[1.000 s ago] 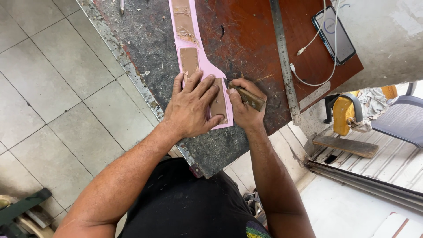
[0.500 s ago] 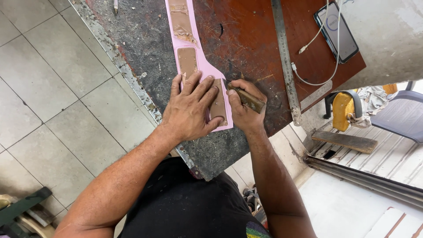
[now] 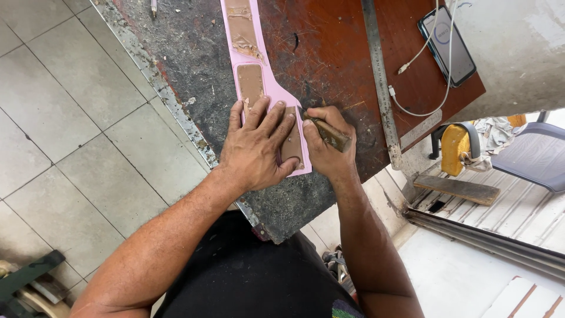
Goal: Cutting out shoe components from a sheet of material using a hand knife and a template
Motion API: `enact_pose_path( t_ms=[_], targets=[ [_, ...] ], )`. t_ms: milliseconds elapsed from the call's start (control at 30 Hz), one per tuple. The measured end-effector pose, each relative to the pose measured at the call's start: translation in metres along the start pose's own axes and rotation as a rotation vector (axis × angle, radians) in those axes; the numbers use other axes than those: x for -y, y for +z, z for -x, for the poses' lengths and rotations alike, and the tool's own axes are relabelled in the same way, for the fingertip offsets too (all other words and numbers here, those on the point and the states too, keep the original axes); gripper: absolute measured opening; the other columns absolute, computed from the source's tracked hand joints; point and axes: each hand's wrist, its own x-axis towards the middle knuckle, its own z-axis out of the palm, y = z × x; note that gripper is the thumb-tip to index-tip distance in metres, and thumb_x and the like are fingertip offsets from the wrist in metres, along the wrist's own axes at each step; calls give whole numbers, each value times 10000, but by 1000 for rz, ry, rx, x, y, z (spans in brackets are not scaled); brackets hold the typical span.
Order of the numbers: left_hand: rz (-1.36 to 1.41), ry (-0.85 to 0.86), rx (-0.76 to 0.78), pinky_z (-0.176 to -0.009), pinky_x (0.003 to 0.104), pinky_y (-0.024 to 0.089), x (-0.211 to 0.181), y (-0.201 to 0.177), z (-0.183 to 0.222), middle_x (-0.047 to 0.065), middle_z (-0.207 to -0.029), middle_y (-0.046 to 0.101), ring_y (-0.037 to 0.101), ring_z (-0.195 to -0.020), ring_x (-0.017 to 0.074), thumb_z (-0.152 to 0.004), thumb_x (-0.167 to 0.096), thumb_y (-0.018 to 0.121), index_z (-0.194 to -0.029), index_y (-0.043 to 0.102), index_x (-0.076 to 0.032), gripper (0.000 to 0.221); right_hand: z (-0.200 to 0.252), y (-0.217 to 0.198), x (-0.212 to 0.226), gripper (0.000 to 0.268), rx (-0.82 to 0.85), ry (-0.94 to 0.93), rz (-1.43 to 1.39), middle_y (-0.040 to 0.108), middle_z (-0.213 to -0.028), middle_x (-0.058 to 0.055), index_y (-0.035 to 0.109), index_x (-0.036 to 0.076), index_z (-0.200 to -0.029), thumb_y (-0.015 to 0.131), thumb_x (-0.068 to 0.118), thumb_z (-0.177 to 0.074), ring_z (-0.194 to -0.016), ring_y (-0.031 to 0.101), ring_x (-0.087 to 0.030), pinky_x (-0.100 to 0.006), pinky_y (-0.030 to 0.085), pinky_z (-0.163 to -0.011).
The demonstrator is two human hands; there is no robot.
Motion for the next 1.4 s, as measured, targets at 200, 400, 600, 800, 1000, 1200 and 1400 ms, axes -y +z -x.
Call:
enact_pose_path(
  t_ms=[200,400,600,800,1000,1200,1400],
  targets=[
    [7,-17,33,-1158,691,142,-1,-1,-1,140,-1565,463,289,-1492,382,-838,-653,574,-1505,500,-149,839,1,0,1,139,3,15,30,766,-889,-181,760,70,-1036,728,72,-901,-860,758,-264,-397,582,-696],
    [19,-22,75,-1162,693,108,-1,-3,-2,153,-1581,440,259,-1504,391,-857,-638,547,-1511,489,-143,822,4,1,5,140,7,6,1,759,-884,-206,755,41,-1042,710,48,-909,-864,741,-244,-390,575,-690],
    [25,-27,92,-1166,691,94,-1,-6,-1,152,-1583,433,248,-1509,386,-858,-636,544,-1510,487,-145,818,5,-1,0,155,21,-10,-73,757,-907,-223,747,32,-1078,706,61,-931,-904,742,-271,-402,580,-689],
    [36,-34,102,-1175,683,72,0,-4,-3,145,-1592,419,234,-1511,381,-868,-638,533,-1515,481,-152,811,7,-2,-1,162,44,-27,-92,756,-914,-230,741,14,-1088,706,41,-932,-901,753,-298,-416,587,-692],
    [44,-31,101,-1175,685,64,1,-6,-3,151,-1593,415,237,-1510,386,-873,-636,528,-1516,479,-149,808,11,-5,-2,155,60,-28,-78,756,-918,-237,729,-1,-1083,700,45,-937,-903,745,-295,-427,583,-697],
    [45,-33,96,-1176,682,69,1,-4,-3,148,-1589,417,239,-1507,379,-874,-636,527,-1512,486,-156,800,18,-9,-3,156,76,-24,-68,747,-924,-246,724,-6,-1081,697,56,-941,-925,744,-305,-434,577,-709],
    [30,-26,94,-1177,680,75,1,-4,-3,144,-1590,412,230,-1509,376,-878,-639,528,-1513,484,-156,799,22,-11,4,161,68,-20,-45,746,-930,-248,730,-10,-1075,704,49,-928,-934,744,-324,-440,577,-713]
  ],
)
